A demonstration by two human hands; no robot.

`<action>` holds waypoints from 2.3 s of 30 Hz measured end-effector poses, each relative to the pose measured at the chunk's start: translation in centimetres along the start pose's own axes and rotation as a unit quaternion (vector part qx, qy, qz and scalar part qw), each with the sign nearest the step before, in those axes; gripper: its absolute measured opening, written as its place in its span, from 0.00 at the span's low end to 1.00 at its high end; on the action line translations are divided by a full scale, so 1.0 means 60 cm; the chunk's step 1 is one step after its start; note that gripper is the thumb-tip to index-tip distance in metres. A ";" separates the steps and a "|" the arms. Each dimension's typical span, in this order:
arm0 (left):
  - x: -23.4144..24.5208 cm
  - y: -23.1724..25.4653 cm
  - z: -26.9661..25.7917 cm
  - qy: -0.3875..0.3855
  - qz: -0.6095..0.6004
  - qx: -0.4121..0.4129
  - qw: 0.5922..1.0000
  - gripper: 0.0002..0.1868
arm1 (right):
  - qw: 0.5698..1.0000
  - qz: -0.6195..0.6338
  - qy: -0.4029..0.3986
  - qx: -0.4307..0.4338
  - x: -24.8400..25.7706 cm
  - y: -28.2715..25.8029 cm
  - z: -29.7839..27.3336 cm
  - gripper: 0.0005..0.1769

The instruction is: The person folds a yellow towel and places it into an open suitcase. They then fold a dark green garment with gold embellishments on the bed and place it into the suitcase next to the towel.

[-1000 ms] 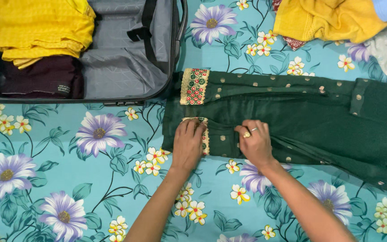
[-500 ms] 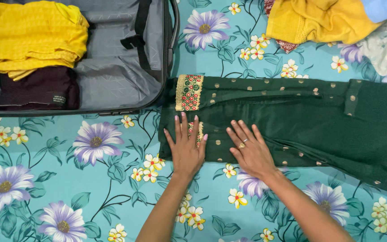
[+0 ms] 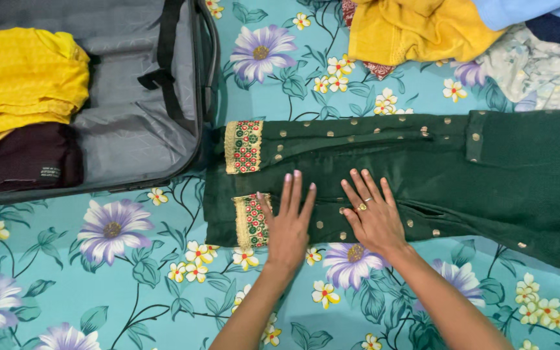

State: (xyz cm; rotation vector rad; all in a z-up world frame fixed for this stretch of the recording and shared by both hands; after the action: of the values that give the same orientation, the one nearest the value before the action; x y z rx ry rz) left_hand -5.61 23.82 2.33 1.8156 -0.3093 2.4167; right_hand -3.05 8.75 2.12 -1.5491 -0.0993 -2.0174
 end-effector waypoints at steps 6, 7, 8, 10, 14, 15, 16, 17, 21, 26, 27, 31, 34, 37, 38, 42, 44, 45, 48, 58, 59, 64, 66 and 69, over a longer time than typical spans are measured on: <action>-0.006 0.035 0.047 0.048 -0.242 0.195 0.949 0.41 | 1.000 0.013 -0.011 -0.005 0.000 0.006 0.001 0.33; -0.011 0.042 0.045 0.042 -0.224 0.193 0.954 0.40 | 1.000 0.012 -0.012 -0.001 0.001 0.011 -0.003 0.33; -0.016 0.041 0.044 0.039 -0.203 0.191 0.960 0.40 | 0.999 0.028 -0.018 0.010 0.003 0.013 -0.005 0.33; -0.019 0.040 0.043 0.041 -0.175 0.189 0.965 0.39 | 0.997 0.059 -0.031 0.034 0.006 0.019 -0.010 0.34; -0.020 0.042 0.041 0.048 -0.159 0.189 0.968 0.38 | 0.998 0.035 -0.043 0.033 0.045 0.106 -0.041 0.35; -0.021 0.044 0.041 0.044 -0.159 0.189 0.968 0.38 | 0.998 0.015 -0.045 0.028 0.058 0.142 -0.046 0.35; -0.020 0.044 0.041 0.044 -0.159 0.190 0.968 0.38 | 0.999 -0.004 -0.044 0.025 0.070 0.173 -0.050 0.35; -0.018 0.046 0.041 0.044 -0.160 0.190 0.968 0.37 | 0.999 -0.013 -0.043 0.022 0.083 0.200 -0.057 0.35; -0.011 0.048 0.044 0.052 -0.155 0.188 0.968 0.36 | 0.999 -0.018 -0.028 0.025 0.101 0.255 -0.065 0.34; -0.014 0.051 0.043 0.042 -0.134 0.192 0.971 0.34 | 1.000 0.009 -0.006 0.023 0.104 0.256 -0.069 0.34; -0.013 0.055 0.044 0.041 -0.127 0.192 0.972 0.33 | 1.000 0.014 -0.002 0.021 0.106 0.256 -0.067 0.34; 0.000 0.117 0.067 0.043 -0.076 0.129 0.988 0.34 | 0.999 0.051 0.018 0.008 0.119 0.259 -0.063 0.34; -0.022 0.225 0.098 -0.044 -0.071 0.068 0.994 0.43 | 0.998 0.065 0.013 -0.016 0.121 0.269 -0.064 0.35; -0.012 0.312 0.149 0.008 -0.237 0.130 0.963 0.34 | 0.995 0.084 0.037 -0.028 0.129 0.274 -0.059 0.36; -0.007 0.323 0.160 0.036 -0.280 0.150 0.948 0.33 | 0.995 0.083 0.041 -0.033 0.130 0.277 -0.057 0.36; -0.023 0.332 0.172 0.033 -0.210 0.148 0.966 0.32 | 0.995 0.077 0.041 -0.043 0.128 0.286 -0.062 0.34; -0.026 0.332 0.174 0.036 -0.190 0.143 0.971 0.32 | 0.996 0.073 0.037 -0.044 0.125 0.287 -0.064 0.33; -0.026 0.333 0.175 0.036 -0.188 0.141 0.971 0.32 | 0.996 0.070 0.035 -0.044 0.126 0.287 -0.066 0.32; -0.023 0.334 0.173 0.039 -0.180 0.137 0.973 0.31 | 0.999 0.038 0.017 -0.025 0.128 0.294 -0.067 0.32; -0.030 0.354 0.166 0.035 -0.171 0.087 0.981 0.29 | 0.996 -0.056 0.013 -0.064 0.188 0.401 -0.080 0.30; -0.027 0.365 0.167 0.036 -0.164 0.067 0.983 0.28 | 0.997 -0.048 0.023 -0.062 0.191 0.402 -0.081 0.30; -0.010 0.467 0.198 0.024 -0.249 0.096 0.963 0.31 | 0.996 -0.009 0.054 -0.070 0.192 0.417 -0.090 0.28; -0.008 0.507 0.217 0.044 -0.294 0.113 0.948 0.29 | 0.995 -0.010 0.070 -0.073 0.187 0.428 -0.096 0.30; -0.027 0.544 0.237 0.033 -0.261 0.115 0.958 0.29 | 0.993 0.030 0.064 -0.092 0.182 0.445 -0.107 0.29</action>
State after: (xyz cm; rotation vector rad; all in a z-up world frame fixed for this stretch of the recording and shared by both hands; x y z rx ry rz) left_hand 1.55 -11.09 1.29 1.6236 0.4240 2.1873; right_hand 2.83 -20.21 2.29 -1.5076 0.1853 -2.1208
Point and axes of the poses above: each hand's wrist, its own z-axis towards the middle knuckle, its own x-axis out of the back of the hand, y = z × x, the point moved 10 cm from there along z, towards the middle knuckle, and after that the axes turned 14 degrees about y, right-handed, at the moved point
